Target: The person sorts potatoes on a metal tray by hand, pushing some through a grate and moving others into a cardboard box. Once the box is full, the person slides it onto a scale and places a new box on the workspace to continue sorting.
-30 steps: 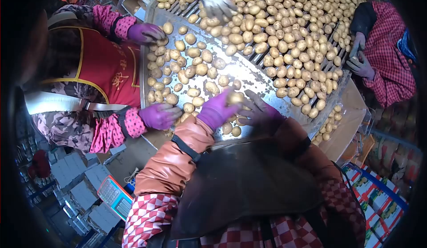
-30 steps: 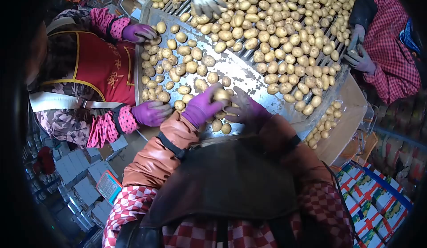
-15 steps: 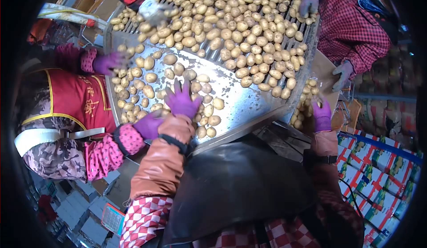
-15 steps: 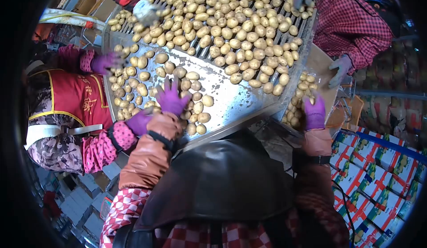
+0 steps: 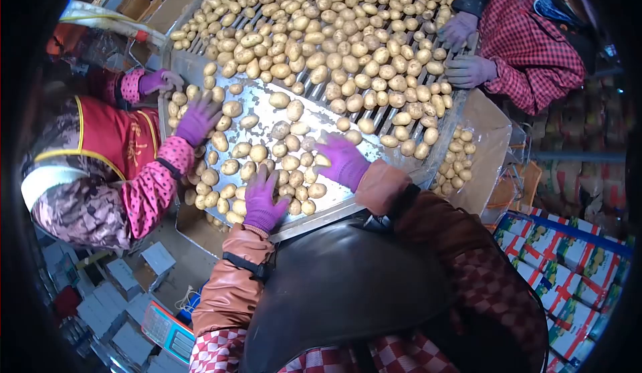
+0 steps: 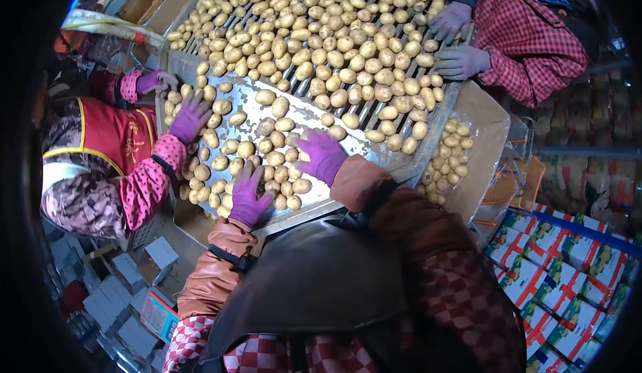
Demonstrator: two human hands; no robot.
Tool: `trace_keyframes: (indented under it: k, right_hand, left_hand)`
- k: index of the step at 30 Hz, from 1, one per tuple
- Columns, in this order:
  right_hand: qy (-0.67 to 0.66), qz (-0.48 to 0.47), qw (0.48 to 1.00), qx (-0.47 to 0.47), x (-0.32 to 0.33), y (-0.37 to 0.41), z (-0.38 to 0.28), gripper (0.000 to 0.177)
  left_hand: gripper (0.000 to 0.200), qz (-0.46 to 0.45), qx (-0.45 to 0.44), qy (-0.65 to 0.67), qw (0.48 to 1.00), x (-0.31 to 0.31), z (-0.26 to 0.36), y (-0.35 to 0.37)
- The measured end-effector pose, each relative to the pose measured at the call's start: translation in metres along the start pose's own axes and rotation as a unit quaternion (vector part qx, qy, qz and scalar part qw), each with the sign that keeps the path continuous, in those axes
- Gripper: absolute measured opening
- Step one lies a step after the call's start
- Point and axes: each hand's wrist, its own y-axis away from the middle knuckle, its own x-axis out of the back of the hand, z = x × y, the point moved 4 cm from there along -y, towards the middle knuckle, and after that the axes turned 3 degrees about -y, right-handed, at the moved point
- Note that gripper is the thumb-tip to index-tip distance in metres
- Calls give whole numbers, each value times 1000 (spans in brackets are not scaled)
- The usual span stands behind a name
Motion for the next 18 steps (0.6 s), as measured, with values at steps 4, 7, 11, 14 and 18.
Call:
trace_keyframes:
  k: [4,7,11,14,18]
  right_hand:
    - [-342,-6,939,29,9,10,-2,44]
    - [-440,0,888,-136,25,22,11,39]
    - [-348,54,933,-76,32,20,23,38]
    - [-339,24,935,-101,56,16,13,38]
    - [-316,71,942,-88,40,9,32,36]
  left_hand:
    - [58,75,-22,47,996,16,13,7]
    - [54,15,-70,30,997,19,45,-8]
    - [63,81,-46,-110,990,7,5,10]
    - [62,100,122,-66,985,26,-44,47]
    - [42,177,287,-46,940,13,-56,65]
